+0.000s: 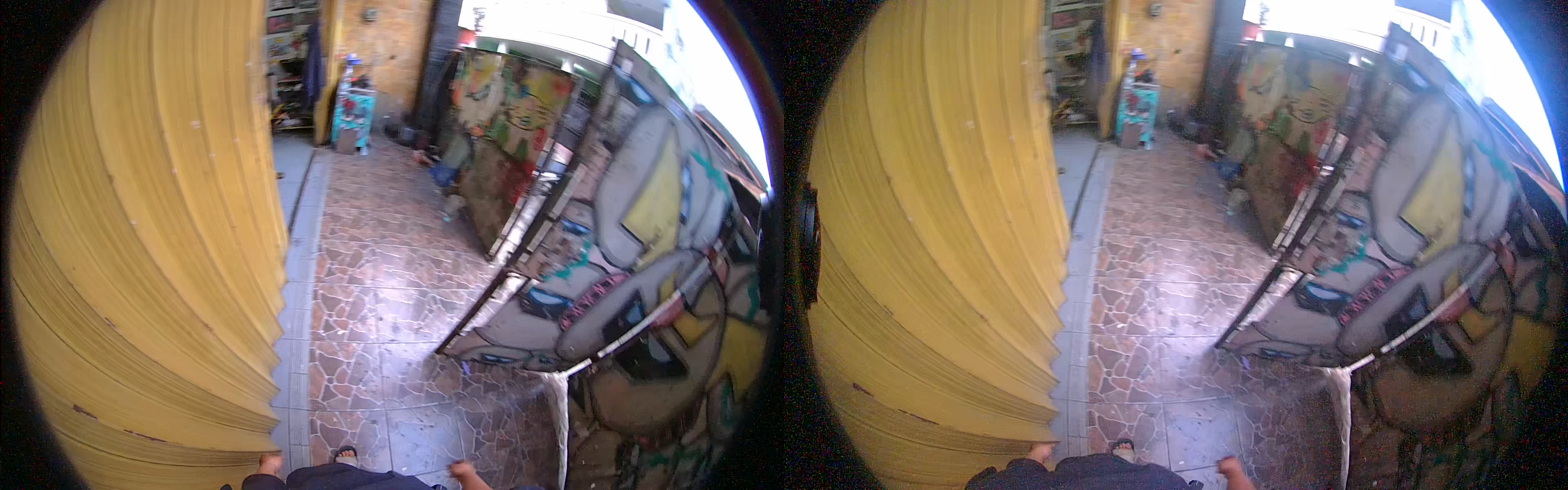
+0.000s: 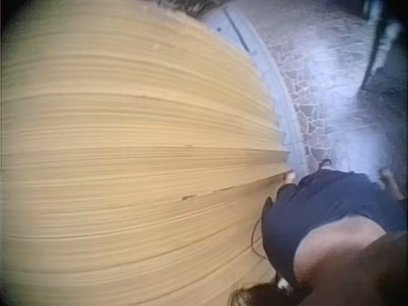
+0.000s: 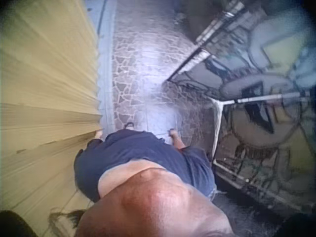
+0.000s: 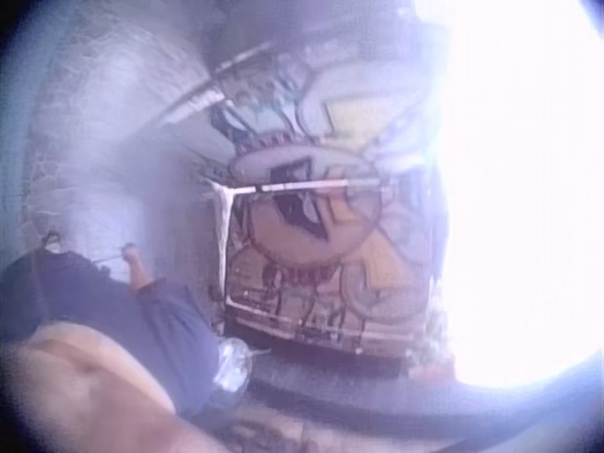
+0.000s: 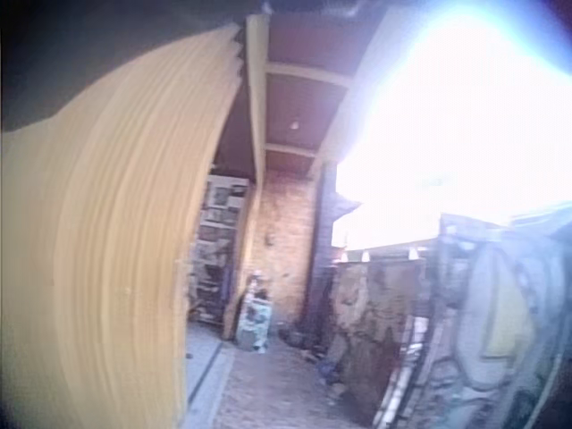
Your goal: The person assembles flat cardboard boxes by folding the flaps and tucking the tabs to form rectangular containers. The person moves between a cluttered table and a workbench, handling multiple boxes one at a time and stacking the finished ones.
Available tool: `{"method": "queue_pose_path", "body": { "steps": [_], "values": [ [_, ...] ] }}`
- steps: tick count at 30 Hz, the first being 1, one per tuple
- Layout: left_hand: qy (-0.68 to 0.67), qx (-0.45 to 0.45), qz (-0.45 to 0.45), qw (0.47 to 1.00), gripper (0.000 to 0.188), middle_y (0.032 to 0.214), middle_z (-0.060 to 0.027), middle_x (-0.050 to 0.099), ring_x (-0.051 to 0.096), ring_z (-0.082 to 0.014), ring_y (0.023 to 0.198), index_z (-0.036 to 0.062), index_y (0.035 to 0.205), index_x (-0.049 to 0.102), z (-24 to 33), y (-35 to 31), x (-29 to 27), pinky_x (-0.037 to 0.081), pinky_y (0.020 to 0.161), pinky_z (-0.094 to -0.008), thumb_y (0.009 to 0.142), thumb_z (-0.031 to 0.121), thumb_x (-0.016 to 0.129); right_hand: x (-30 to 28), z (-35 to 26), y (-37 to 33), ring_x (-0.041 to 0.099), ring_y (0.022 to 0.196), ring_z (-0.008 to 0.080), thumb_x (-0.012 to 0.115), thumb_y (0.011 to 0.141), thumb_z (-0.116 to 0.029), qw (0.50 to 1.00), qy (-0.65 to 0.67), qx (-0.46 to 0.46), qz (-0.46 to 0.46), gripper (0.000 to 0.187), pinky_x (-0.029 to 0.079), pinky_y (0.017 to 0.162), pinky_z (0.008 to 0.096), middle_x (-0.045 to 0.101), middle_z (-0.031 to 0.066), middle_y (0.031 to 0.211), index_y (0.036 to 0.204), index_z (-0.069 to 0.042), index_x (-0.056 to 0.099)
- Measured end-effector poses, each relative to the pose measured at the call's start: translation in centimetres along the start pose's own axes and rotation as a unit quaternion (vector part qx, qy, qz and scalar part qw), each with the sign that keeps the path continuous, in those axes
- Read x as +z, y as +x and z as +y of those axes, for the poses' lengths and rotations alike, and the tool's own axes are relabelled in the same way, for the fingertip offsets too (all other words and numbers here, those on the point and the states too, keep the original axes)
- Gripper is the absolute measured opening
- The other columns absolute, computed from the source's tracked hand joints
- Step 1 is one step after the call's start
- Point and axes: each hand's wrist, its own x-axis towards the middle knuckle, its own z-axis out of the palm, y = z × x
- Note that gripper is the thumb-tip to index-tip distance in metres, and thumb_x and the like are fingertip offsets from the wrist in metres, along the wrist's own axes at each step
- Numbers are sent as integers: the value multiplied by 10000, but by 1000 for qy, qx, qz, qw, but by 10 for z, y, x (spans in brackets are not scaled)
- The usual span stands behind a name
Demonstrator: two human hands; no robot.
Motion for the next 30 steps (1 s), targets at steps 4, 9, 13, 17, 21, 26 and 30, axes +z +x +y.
{"method": "queue_pose_path", "body": {
  "steps": [4, 9, 13, 17, 21, 26, 30],
  "values": [
    [259, 287, -131, 913, 398, 916, -118, 638, 595, -231, 819, -10, 971, 618, -38, 26, -24, 472, 707, -382, 779, 338, 643, -53, -56, 9, 636, 910, 278, 659, 714, -246, 970, 104, 53, 211, 361, 509, 760, 364, 666, 147, 947, 976, 2, 645],
    [86, 78, -111, 987, 411, 896, -97, 645, 603, -216, 774, -13, 1007, 599, 133, 102, -23, 482, 648, -373, 766, 312, 672, -103, -243, -32, 637, 905, 279, 660, 718, -248, 988, -95, -48, 110, 367, 509, 761, 360, 665, 152, 947, 978, 9, 639],
    [-31, 99, -127, 986, 430, 880, -81, 651, 609, -203, 739, -16, 1037, 583, 325, 171, -4, 490, 601, -366, 756, 291, 694, -157, -371, 3, 638, 901, 279, 662, 722, -250, 978, -169, -76, 98, 372, 508, 762, 358, 664, 156, 947, 981, 15, 635],
    [-364, 152, -119, 911, 445, 854, -71, 658, 614, -171, 679, -14, 1028, 600, 464, 227, -35, 495, 554, -326, 693, 233, 758, -228, -497, 80, 639, 897, 279, 663, 725, -252, 967, -205, -103, 111, 377, 508, 763, 355, 663, 160, 947, 983, 21, 630],
    [22, 171, -44, 984, 418, 857, -75, 661, 618, -170, 690, -2, 1028, 605, 525, 210, -104, 499, 571, -324, 700, 219, 743, -304, -618, 152, 641, 893, 279, 664, 729, -254, 956, -236, -133, 114, 382, 508, 765, 352, 662, 165, 947, 985, 26, 626],
    [28, 100, -27, 994, 387, 862, -80, 664, 624, -168, 702, 12, 1027, 613, 591, 221, -167, 503, 591, -321, 709, 202, 724, -357, -851, 273, 642, 889, 280, 665, 733, -256, 930, -130, -298, 170, 389, 507, 766, 348, 661, 170, 947, 988, 34, 620],
    [37, 58, -28, 997, 363, 865, -84, 667, 628, -167, 712, 24, 1027, 618, 658, 276, -203, 506, 607, -319, 716, 189, 709, -365, -1082, 340, 638, 864, 288, 638, 758, -283, 943, -12, -323, 78, 393, 502, 761, 350, 647, 163, 962, 1078, -58, 601]
  ]
}}
